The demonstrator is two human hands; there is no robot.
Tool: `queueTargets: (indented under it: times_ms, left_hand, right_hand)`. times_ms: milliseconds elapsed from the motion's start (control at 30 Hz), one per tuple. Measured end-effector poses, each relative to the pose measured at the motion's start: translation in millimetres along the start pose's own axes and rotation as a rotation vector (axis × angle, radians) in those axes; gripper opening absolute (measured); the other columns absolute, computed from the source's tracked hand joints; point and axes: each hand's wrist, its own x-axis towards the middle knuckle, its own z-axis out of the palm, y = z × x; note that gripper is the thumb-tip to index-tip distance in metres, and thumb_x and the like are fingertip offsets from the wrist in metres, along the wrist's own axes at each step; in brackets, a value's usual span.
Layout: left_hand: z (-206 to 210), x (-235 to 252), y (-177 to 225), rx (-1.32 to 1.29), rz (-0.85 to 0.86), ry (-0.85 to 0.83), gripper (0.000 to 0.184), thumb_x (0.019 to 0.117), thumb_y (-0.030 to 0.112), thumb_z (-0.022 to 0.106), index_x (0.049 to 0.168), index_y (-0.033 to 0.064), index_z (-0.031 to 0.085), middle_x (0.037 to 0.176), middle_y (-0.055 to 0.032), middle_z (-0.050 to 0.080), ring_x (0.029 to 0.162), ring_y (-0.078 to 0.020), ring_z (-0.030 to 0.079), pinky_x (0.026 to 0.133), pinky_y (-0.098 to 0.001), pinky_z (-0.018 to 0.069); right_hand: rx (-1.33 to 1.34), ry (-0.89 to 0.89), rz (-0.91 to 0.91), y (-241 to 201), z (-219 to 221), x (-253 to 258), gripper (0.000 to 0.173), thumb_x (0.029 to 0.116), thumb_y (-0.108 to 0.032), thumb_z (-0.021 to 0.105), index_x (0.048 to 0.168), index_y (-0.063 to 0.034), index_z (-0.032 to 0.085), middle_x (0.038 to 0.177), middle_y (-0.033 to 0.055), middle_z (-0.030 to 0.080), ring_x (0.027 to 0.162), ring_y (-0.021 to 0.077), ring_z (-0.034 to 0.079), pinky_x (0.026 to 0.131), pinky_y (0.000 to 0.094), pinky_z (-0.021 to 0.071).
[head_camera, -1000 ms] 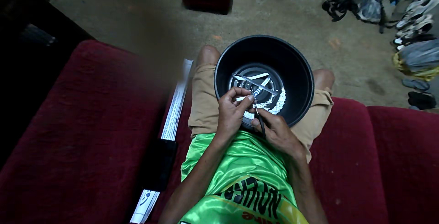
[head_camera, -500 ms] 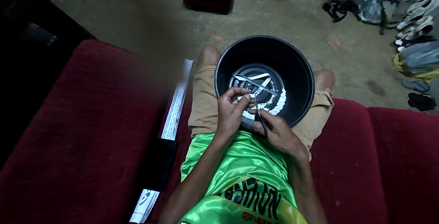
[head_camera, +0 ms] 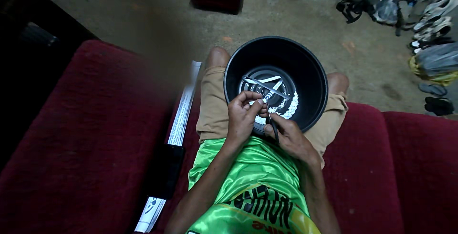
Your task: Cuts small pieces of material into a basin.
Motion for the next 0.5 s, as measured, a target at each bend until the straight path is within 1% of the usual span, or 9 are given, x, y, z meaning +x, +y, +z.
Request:
queueTargets:
  times_ms: [100, 167, 233, 300, 400, 500]
  left_hand:
    - [-0.1, -0.3, -0.3, 0.018, 0.001, 0.0, 0.013, 0.0989, -0.002, 0.061, 0.112, -0.0007, 0.063, 0.094, -0.0134, 0.071, 0.074, -0.0212, 0.073, 0.074, -0.0375, 0.0648]
    - [-0.3, -0.2, -0.8, 0.025, 0.01, 0.002, 0.013, 0.0991, -0.001, 0.061, 0.112, -0.0009, 0.063, 0.094, -0.0134, 0.071, 0.075, -0.0212, 0.073, 0.075, -0.0374, 0.0646]
    - [-0.8, -0.1, -1.0, 0.039, 0.015, 0.007, 0.013, 0.0993, -0.001, 0.061, 0.112, -0.0006, 0.064, 0.098, -0.0131, 0.071, 0.077, -0.0216, 0.073, 0.076, -0.0374, 0.0646]
    - [-0.9, 0.2, -1.4, 0.04, 0.017, 0.019, 0.013, 0.0994, -0.001, 0.06, 0.112, -0.0002, 0.063, 0.099, -0.0127, 0.071, 0.077, -0.0217, 0.073, 0.076, -0.0384, 0.0649]
    - [-2.1, 0.4, 0.3, 0.039, 0.012, 0.023, 0.014, 0.0995, -0.002, 0.06, 0.113, 0.0001, 0.063, 0.101, -0.0122, 0.071, 0.077, -0.0212, 0.073, 0.075, -0.0382, 0.0651]
    - [-0.2, -0.2, 1.2, 0.037, -0.006, 0.026, 0.014, 0.0992, -0.002, 0.061, 0.113, 0.0001, 0.063, 0.099, -0.012, 0.07, 0.075, -0.0201, 0.072, 0.072, -0.0368, 0.0647]
  right_hand:
    - [0.001, 0.01, 0.008, 0.6, 0.9, -0.5, 0.042, 0.1057, -0.041, 0.052, 0.125, -0.0057, 0.065, 0.08, -0.0001, 0.063, 0.067, 0.0057, 0.058, 0.064, 0.0246, 0.0519]
    - [0.018, 0.027, 0.009, 2.8, 2.1, -0.8, 0.039, 0.1058, -0.038, 0.054, 0.125, -0.0063, 0.066, 0.079, 0.0005, 0.063, 0.065, 0.0068, 0.058, 0.062, 0.0257, 0.0519]
    - [0.032, 0.037, 0.023, 2.5, 2.5, -1.1, 0.037, 0.1059, -0.036, 0.054, 0.125, -0.0068, 0.066, 0.079, 0.0006, 0.063, 0.064, 0.007, 0.058, 0.061, 0.0257, 0.052]
    - [0.047, 0.037, 0.049, 1.4, 1.7, -2.3, 0.039, 0.106, -0.038, 0.053, 0.127, -0.0072, 0.066, 0.08, 0.0001, 0.064, 0.066, 0.0066, 0.059, 0.062, 0.0259, 0.0529]
    - [0.045, -0.018, 0.053, -0.7, -1.2, -3.0, 0.048, 0.1055, -0.047, 0.05, 0.13, -0.0075, 0.063, 0.083, -0.0004, 0.065, 0.068, 0.006, 0.058, 0.063, 0.0264, 0.0521]
    - [0.024, -0.03, 0.037, -2.5, -1.2, -2.3, 0.05, 0.1047, -0.049, 0.05, 0.13, -0.0082, 0.064, 0.082, -0.0012, 0.062, 0.068, 0.0051, 0.056, 0.064, 0.0253, 0.0507]
